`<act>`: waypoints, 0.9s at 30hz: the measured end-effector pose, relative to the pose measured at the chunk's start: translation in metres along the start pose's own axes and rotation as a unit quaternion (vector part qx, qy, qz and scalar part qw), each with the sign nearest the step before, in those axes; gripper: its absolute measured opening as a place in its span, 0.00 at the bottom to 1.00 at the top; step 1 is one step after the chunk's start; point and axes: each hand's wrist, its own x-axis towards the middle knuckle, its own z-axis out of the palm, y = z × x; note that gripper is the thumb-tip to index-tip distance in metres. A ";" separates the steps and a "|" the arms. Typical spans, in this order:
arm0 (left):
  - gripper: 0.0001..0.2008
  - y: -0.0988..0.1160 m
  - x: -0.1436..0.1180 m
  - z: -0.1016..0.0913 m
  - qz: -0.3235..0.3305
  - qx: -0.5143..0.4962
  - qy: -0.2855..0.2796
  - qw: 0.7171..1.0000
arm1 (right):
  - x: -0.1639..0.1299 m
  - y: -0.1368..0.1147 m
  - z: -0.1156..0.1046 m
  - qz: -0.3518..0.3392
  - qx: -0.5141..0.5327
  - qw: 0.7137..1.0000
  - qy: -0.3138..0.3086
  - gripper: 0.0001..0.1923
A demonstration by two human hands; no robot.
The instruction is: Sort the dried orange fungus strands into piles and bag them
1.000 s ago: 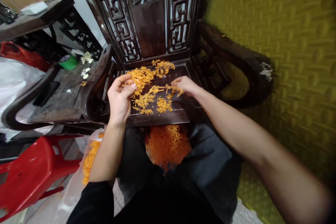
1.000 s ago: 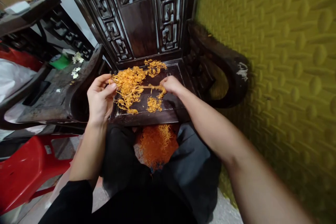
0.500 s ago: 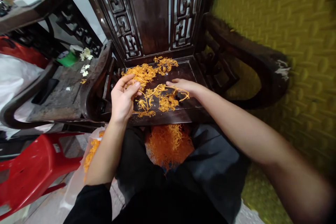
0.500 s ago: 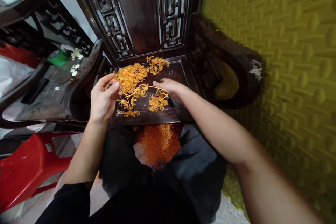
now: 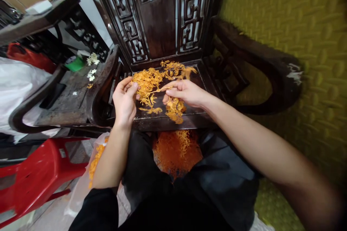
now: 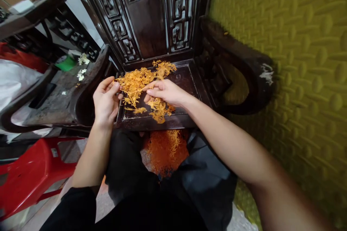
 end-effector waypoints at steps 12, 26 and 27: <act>0.16 0.027 -0.021 -0.013 0.159 0.365 -0.191 0.897 | -0.018 -0.021 0.023 0.065 0.053 0.997 -0.002 0.14; 0.14 0.010 -0.034 0.003 -0.018 0.077 -0.142 0.987 | -0.021 -0.023 0.015 0.010 -0.023 0.985 0.170 0.08; 0.14 0.012 -0.030 -0.001 0.000 0.061 -0.106 0.992 | -0.022 -0.025 0.009 -0.020 -0.027 0.974 0.222 0.07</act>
